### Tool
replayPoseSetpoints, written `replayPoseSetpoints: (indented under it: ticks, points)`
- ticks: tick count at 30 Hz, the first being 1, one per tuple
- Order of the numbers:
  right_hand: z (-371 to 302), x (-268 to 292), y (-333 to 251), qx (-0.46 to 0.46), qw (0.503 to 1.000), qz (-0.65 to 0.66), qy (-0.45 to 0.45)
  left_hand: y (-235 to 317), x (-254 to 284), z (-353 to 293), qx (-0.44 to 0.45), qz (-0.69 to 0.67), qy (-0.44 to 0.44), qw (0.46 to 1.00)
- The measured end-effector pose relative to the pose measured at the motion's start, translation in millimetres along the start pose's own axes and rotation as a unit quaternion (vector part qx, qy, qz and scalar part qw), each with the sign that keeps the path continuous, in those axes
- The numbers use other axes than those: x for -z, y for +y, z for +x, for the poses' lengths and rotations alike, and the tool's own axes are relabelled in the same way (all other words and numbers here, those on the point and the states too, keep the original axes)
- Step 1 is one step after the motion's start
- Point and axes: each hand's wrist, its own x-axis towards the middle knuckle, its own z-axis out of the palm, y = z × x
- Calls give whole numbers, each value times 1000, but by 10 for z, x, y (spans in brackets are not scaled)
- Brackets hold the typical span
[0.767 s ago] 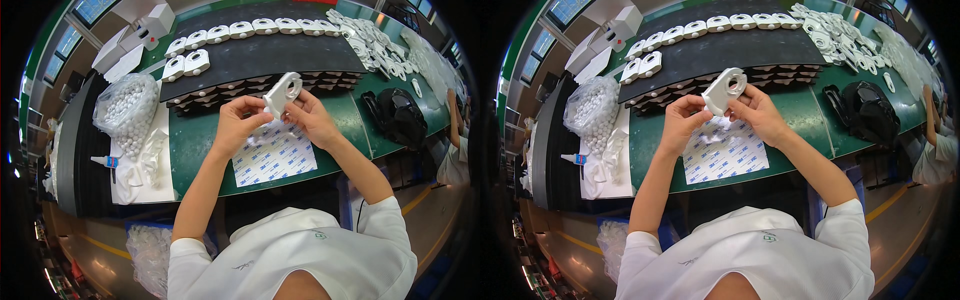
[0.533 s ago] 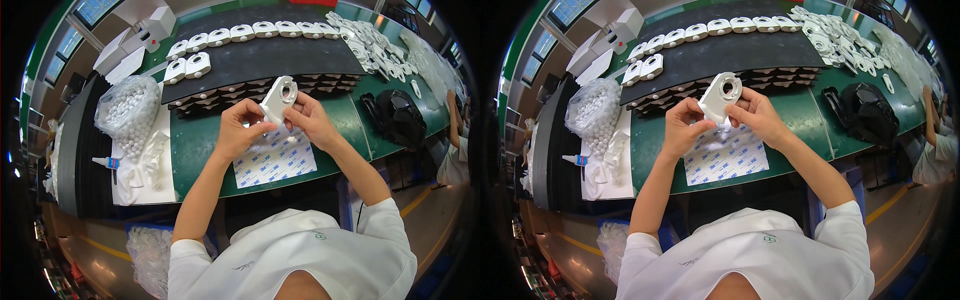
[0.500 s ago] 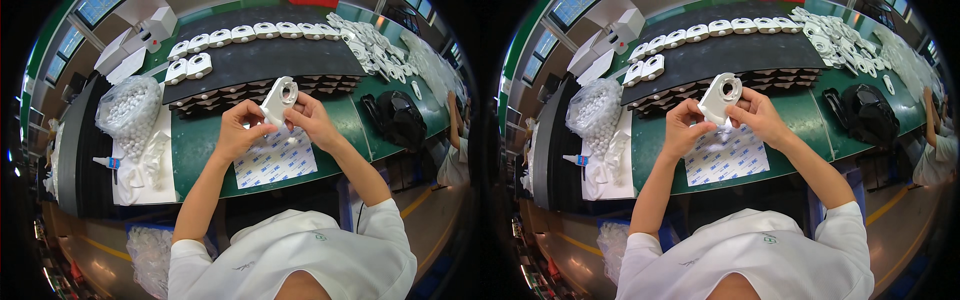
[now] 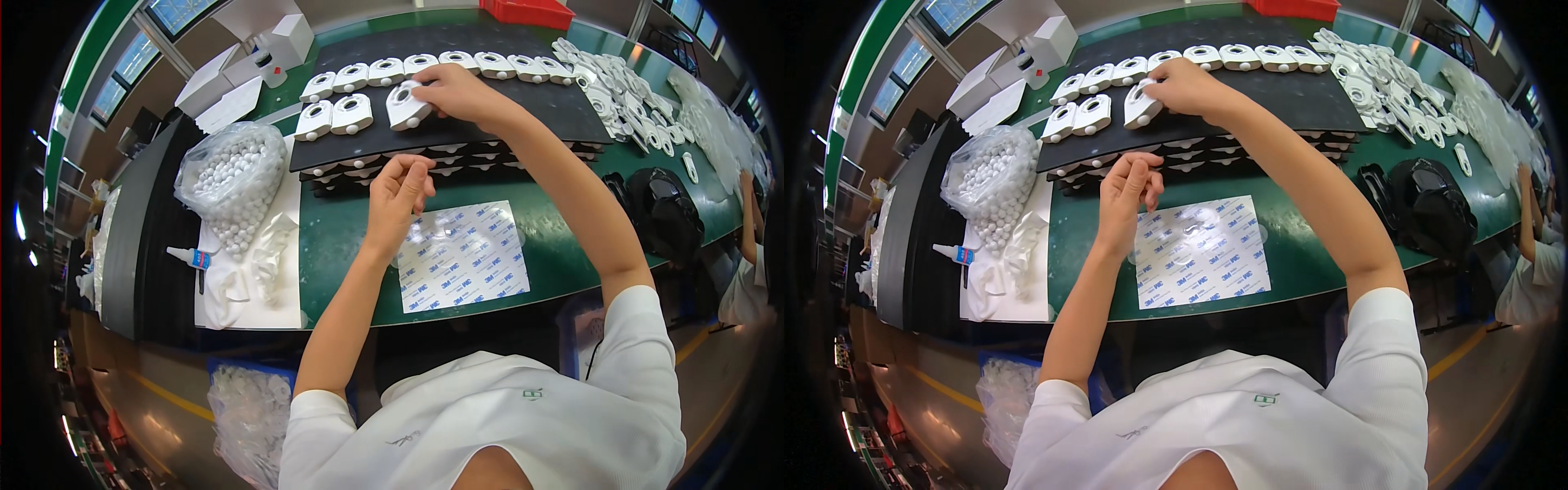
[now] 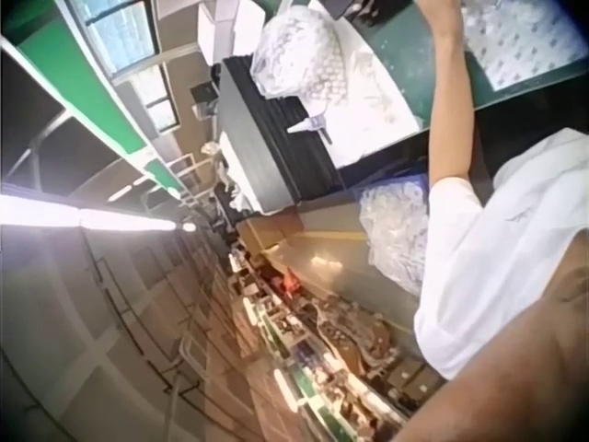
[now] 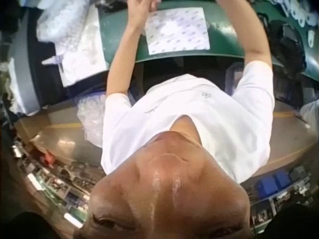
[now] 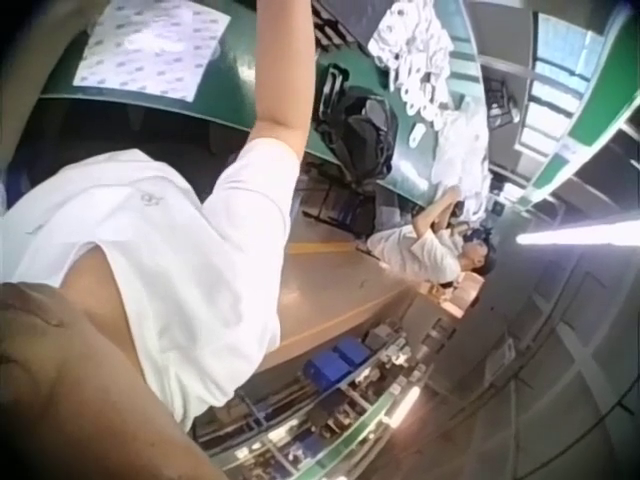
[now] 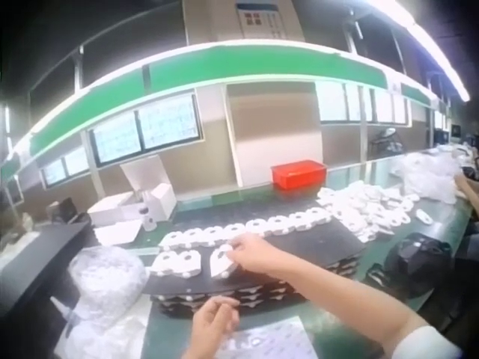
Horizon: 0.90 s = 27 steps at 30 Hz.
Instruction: Assembling small white plastic components into larger housings on a production line.
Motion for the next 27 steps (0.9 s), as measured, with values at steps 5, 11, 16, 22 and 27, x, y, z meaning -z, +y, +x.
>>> replayPoseSetpoints:
  ticks: [5,11,16,22,27]
  points:
    - [275,-132,99,-25,999,-23,-12,3,-13,2,-21,2,-6,1000]
    - [-62,50,192,188,972,-103,91,33,45,-15,-27,17,21,999]
    - [-985,337,149,314,911,-162,212,273,105,-91,-150,130,150,968]
    - [-1441,494,911,252,932,-146,216,667,887,-473,-261,527,308,748]
    - [-1377,338,815,225,949,-92,203,691,1337,-1055,-52,691,357,626]
